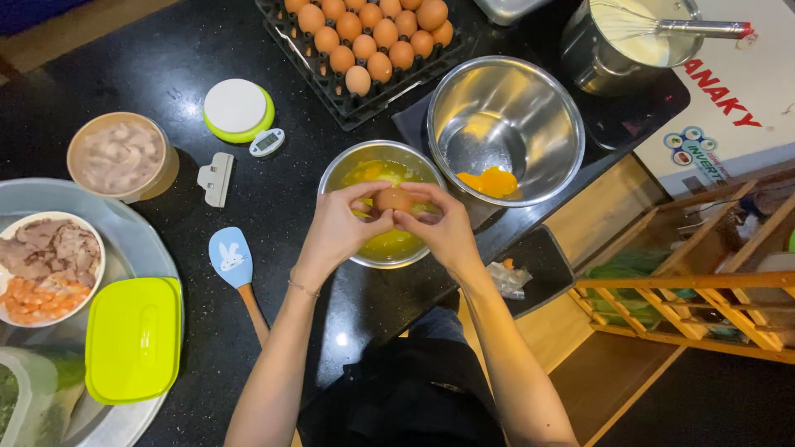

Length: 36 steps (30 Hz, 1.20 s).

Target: Separate egg yolks from egg whites into different bowls.

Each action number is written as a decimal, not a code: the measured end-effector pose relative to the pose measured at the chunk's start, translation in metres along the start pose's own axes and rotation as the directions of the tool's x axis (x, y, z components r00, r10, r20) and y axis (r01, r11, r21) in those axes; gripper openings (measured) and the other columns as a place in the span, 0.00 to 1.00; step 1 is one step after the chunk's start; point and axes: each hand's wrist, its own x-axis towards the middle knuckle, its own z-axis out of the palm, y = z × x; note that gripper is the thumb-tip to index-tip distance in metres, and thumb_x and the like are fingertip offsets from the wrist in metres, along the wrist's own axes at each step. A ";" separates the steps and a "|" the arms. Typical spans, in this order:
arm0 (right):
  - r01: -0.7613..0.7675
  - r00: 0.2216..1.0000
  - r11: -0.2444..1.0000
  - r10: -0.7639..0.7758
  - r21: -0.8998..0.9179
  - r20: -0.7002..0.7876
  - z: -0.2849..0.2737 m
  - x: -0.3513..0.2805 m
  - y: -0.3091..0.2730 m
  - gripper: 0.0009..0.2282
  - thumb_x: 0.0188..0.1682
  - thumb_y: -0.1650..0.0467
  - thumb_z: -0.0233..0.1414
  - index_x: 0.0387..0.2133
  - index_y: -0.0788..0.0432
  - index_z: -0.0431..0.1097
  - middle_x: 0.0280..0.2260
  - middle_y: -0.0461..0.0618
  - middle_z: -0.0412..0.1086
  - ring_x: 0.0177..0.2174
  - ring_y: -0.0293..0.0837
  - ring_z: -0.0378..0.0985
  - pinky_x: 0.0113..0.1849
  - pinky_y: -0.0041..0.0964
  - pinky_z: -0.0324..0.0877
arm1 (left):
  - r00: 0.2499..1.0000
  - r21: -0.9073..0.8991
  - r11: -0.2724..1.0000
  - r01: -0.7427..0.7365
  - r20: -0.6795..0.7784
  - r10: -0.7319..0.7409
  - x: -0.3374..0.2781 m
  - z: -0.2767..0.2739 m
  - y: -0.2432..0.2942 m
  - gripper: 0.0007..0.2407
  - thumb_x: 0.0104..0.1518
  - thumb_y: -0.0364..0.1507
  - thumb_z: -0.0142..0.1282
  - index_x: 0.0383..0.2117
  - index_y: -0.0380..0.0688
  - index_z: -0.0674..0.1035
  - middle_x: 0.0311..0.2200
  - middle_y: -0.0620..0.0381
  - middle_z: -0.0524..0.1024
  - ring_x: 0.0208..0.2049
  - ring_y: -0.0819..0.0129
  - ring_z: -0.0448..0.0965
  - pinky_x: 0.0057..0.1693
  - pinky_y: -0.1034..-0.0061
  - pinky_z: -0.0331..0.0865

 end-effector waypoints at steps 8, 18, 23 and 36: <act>-0.016 0.994 0.989 0.001 -0.144 -0.106 0.006 0.010 0.012 0.19 0.45 0.75 0.61 0.53 0.62 0.74 0.46 0.51 0.77 0.41 0.36 0.81 0.44 0.29 0.77 | 0.990 -0.014 0.999 -0.052 -0.130 0.050 0.006 0.017 -0.022 0.19 0.48 0.29 0.67 0.47 0.39 0.83 0.29 0.45 0.85 0.31 0.68 0.88 0.39 0.79 0.79; 0.013 0.998 1.000 -0.012 0.020 -0.060 0.001 0.013 0.013 0.21 0.48 0.78 0.59 0.57 0.64 0.70 0.50 0.52 0.75 0.43 0.38 0.80 0.47 0.29 0.75 | 0.982 -0.177 0.984 -0.006 -0.185 -0.027 0.015 0.015 -0.037 0.19 0.49 0.24 0.66 0.50 0.38 0.82 0.34 0.47 0.86 0.31 0.81 0.82 0.38 0.85 0.76; 0.028 0.998 0.997 -0.024 0.078 -0.060 0.001 0.010 0.003 0.21 0.48 0.79 0.58 0.57 0.63 0.70 0.52 0.51 0.72 0.42 0.40 0.82 0.46 0.28 0.75 | 0.978 -0.312 0.950 -0.013 -0.204 -0.054 0.022 0.020 -0.057 0.19 0.51 0.21 0.64 0.51 0.36 0.82 0.45 0.49 0.85 0.30 0.82 0.74 0.36 0.86 0.71; 0.192 0.980 0.975 -0.185 0.110 -0.074 0.003 0.015 0.030 0.22 0.48 0.81 0.58 0.58 0.66 0.67 0.54 0.53 0.71 0.52 0.42 0.76 0.52 0.35 0.75 | 0.972 -0.464 0.881 -0.096 -0.236 -0.018 0.005 0.010 -0.021 0.20 0.53 0.21 0.66 0.54 0.36 0.78 0.46 0.50 0.83 0.43 0.70 0.85 0.48 0.81 0.79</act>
